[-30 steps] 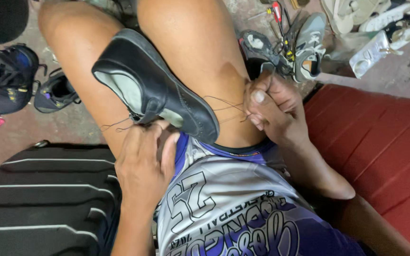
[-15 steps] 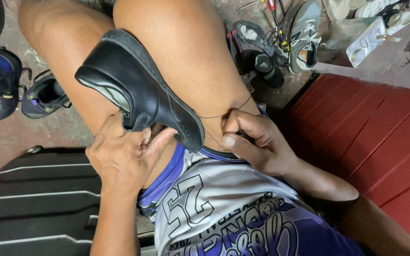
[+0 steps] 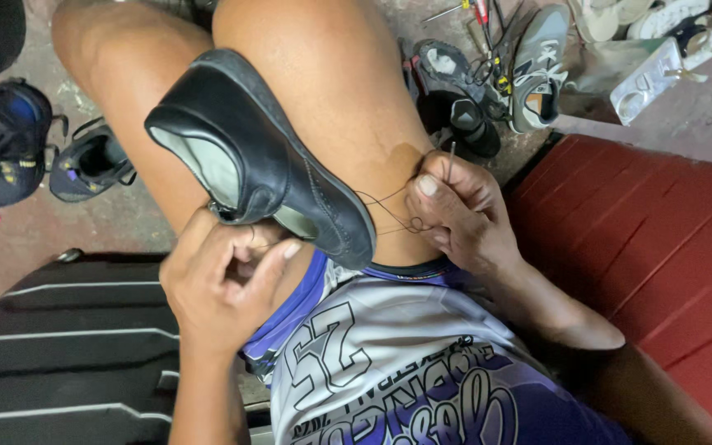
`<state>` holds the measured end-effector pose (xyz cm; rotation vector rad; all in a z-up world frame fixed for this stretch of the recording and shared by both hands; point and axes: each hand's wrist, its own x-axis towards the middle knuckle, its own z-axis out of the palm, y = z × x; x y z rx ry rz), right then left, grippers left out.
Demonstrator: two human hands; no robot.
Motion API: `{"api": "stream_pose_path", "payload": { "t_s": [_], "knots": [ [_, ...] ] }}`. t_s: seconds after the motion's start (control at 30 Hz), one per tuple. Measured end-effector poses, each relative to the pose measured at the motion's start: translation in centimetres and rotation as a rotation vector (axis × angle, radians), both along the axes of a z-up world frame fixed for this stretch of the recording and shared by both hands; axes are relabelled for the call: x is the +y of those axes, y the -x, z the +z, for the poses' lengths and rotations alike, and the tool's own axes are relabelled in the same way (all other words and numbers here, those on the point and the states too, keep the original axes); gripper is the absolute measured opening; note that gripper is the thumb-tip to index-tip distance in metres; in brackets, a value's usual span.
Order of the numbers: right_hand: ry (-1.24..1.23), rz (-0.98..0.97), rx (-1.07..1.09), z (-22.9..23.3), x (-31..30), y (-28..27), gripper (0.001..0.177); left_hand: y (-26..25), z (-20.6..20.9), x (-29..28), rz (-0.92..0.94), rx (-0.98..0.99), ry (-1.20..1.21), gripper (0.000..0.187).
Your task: The person is sitting on the floor repairing a black shoe by hand. They use a needle and thread to stitch the sole to the upper part of the shoe, pulling the thread tight after each stitch.
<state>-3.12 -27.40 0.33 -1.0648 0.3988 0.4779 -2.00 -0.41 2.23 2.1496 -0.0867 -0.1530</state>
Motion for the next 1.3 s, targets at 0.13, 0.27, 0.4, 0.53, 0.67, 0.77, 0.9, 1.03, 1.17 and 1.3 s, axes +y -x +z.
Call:
{"api": "stream_pose_path", "payload": {
  "t_s": [0.13, 0.27, 0.4, 0.53, 0.67, 0.77, 0.9, 1.03, 1.17, 1.3],
  "knots": [
    [0.058, 0.065, -0.055, 0.4, 0.2, 0.0, 0.028, 1.5, 2.0, -3.1, 0.04, 0.003, 0.06, 0.027],
    [0.016, 0.071, -0.036, 0.6, 0.3, 0.1, 0.028, 2.1, 1.0, -5.4, 0.016, 0.259, 0.116, 0.028],
    [-0.016, 0.015, -0.199, 1.0, -0.4, 0.3, 0.023, 1.6, 0.2, -4.6, 0.005, 0.381, 0.193, 0.036],
    [0.109, -0.137, -0.258, 0.1, -3.5, -1.3, 0.02, 0.4, 1.4, -2.5, -0.031, 0.461, 0.444, 0.01],
    [0.266, -0.199, -0.32, -0.6, -6.9, -2.6, 0.02, -1.4, 1.5, -1.6, -0.091, 0.446, 0.681, 0.01],
    [0.422, -0.214, -0.296, -0.5, -8.0, -3.2, 0.018, -2.5, 1.4, -0.6, -0.11, 0.466, 0.755, 0.01],
    [0.344, -0.225, -0.32, 0.3, -7.9, -3.4, 0.03, -3.9, 1.1, 0.0, -0.146, 0.53, 0.779, 0.008],
    [0.422, -0.126, -0.358, 0.8, -7.3, -2.8, 0.033, -5.2, 0.9, 0.7, -0.233, 0.565, 0.788, 0.013],
    [0.322, -0.084, -0.367, 1.1, -4.9, -2.0, 0.023, -6.4, 0.7, 0.8, -0.323, 0.618, 0.841, 0.014],
    [0.257, 0.153, -0.479, 2.3, -1.1, -0.8, 0.016, -6.7, 1.0, 1.0, -0.302, 0.659, 0.856, 0.016]
  ]
}}
